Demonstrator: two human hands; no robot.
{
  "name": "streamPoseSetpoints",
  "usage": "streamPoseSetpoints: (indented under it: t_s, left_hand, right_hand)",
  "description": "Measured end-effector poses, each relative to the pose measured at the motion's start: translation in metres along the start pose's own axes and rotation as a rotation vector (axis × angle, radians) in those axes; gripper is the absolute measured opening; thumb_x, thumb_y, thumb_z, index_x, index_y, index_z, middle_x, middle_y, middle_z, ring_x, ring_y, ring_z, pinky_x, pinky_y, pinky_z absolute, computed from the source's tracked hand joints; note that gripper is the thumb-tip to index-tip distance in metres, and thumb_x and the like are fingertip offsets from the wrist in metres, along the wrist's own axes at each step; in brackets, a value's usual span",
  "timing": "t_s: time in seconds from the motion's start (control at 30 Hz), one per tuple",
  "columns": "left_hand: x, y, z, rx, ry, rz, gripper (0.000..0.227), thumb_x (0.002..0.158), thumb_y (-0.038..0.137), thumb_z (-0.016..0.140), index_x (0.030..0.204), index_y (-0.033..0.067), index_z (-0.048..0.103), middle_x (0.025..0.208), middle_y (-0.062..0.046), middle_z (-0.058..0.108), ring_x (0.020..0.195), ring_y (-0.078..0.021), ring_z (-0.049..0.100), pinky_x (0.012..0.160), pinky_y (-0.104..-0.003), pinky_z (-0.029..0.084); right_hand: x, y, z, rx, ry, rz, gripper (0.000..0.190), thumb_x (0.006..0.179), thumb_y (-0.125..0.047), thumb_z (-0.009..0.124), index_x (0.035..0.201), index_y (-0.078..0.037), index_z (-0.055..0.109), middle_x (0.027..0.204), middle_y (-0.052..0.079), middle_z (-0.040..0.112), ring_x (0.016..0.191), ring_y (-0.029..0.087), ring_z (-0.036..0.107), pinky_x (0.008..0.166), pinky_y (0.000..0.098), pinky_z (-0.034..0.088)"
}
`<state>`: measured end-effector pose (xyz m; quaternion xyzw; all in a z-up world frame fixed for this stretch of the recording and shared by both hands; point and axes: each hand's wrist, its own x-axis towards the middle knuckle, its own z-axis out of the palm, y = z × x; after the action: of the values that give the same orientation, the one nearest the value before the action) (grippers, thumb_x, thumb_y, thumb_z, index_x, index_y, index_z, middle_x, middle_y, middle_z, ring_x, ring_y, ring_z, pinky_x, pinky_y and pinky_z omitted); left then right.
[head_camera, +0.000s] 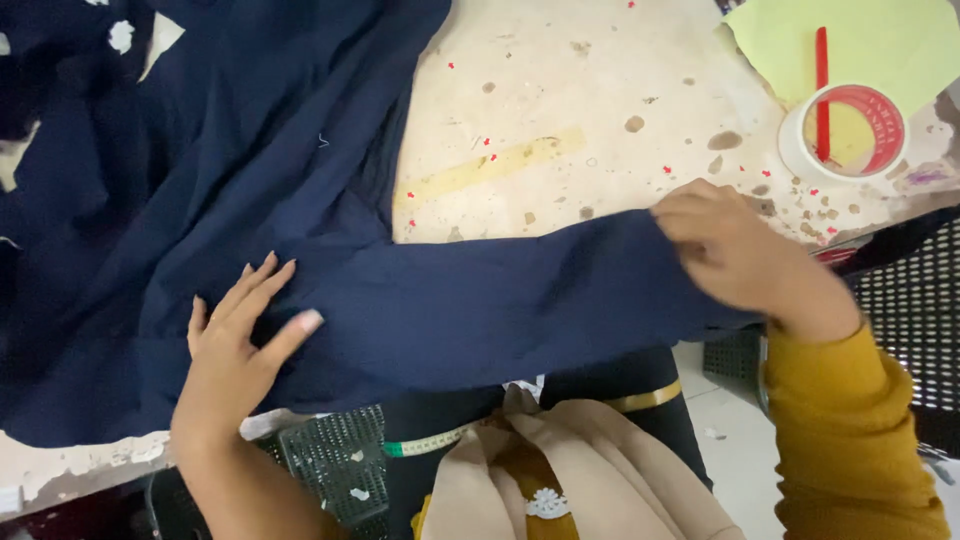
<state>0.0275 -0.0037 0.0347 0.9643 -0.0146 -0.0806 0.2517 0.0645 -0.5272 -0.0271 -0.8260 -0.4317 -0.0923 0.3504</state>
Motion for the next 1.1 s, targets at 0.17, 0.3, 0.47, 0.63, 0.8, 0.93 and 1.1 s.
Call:
streamPoseSetpoints:
  t_s: [0.17,0.3,0.47,0.63,0.8,0.93,1.1]
  left_hand:
    - [0.003,0.001,0.028,0.176,0.12,0.029,0.069,0.093,0.049,0.057,0.157,0.0284,0.041,0.17,0.001,0.03,0.157,-0.0271,0.023,0.116,-0.07,0.003]
    - [-0.002,-0.005,0.029,0.187,0.156,0.063,0.068,0.094,0.049,0.057,0.158,0.0281,0.042,0.169,0.001,0.033,0.157,-0.0262,0.023,0.118,-0.067,0.004]
    - [-0.002,-0.007,0.027,0.196,0.142,0.075,0.067,0.097,0.05,0.051,0.159,0.0277,0.039,0.169,0.001,0.032,0.157,-0.0272,0.022,0.118,-0.067,0.006]
    - [0.0,-0.017,0.029,0.215,0.155,0.073,0.067,0.097,0.048,0.052,0.16,0.029,0.039,0.17,0.002,0.031,0.158,-0.0267,0.022,0.117,-0.069,0.007]
    - [0.002,-0.047,0.017,0.231,0.18,0.037,0.058,0.103,0.037,0.046,0.159,0.0283,0.041,0.168,-0.004,0.035,0.156,-0.0324,0.026,0.114,-0.074,0.01]
    - [0.001,-0.04,0.016,0.183,0.154,0.02,0.062,0.1,0.041,0.047,0.16,0.0257,0.039,0.171,-0.005,0.03,0.157,-0.0324,0.022,0.116,-0.074,0.0]
    - [-0.001,-0.041,0.019,0.215,0.199,0.028,0.066,0.099,0.046,0.047,0.16,0.0235,0.039,0.17,-0.007,0.031,0.157,-0.0333,0.023,0.118,-0.071,0.003]
  right_hand:
    - [0.034,-0.08,0.001,0.084,0.068,0.378,0.028,0.066,0.015,0.045,0.08,-0.003,0.06,0.088,0.005,0.062,0.081,0.021,0.054,0.074,0.0316,0.044]
    - [0.016,-0.055,0.026,0.195,-0.252,0.36,0.025,0.087,0.006,0.056,0.073,-0.007,0.039,0.075,0.005,0.043,0.07,0.022,0.046,0.067,0.033,0.036]
    - [0.022,-0.065,0.038,-0.051,-0.28,0.301,0.042,0.058,-0.027,0.079,0.09,-0.01,0.058,0.096,0.011,0.048,0.094,0.033,0.048,0.088,0.0415,0.042]
    - [0.03,-0.074,0.059,-0.067,-0.014,0.242,0.028,0.065,-0.012,0.069,0.088,-0.008,0.055,0.09,0.008,0.049,0.086,0.028,0.044,0.086,0.0396,0.037]
    - [-0.019,-0.041,0.022,0.129,0.27,1.093,0.057,0.09,0.005,0.054,0.144,-0.008,0.064,0.107,0.002,0.065,0.086,0.015,0.055,0.078,0.03,0.045]
    - [-0.002,-0.05,0.008,-0.021,0.513,0.68,0.011,0.11,0.002,0.066,0.104,-0.005,0.06,0.095,0.004,0.057,0.086,0.014,0.051,0.079,0.0276,0.042]
    - [0.029,-0.086,0.001,-0.144,0.516,0.592,0.007,0.109,0.007,0.067,0.11,0.002,0.064,0.098,0.015,0.066,0.082,0.021,0.063,0.074,0.0302,0.053]
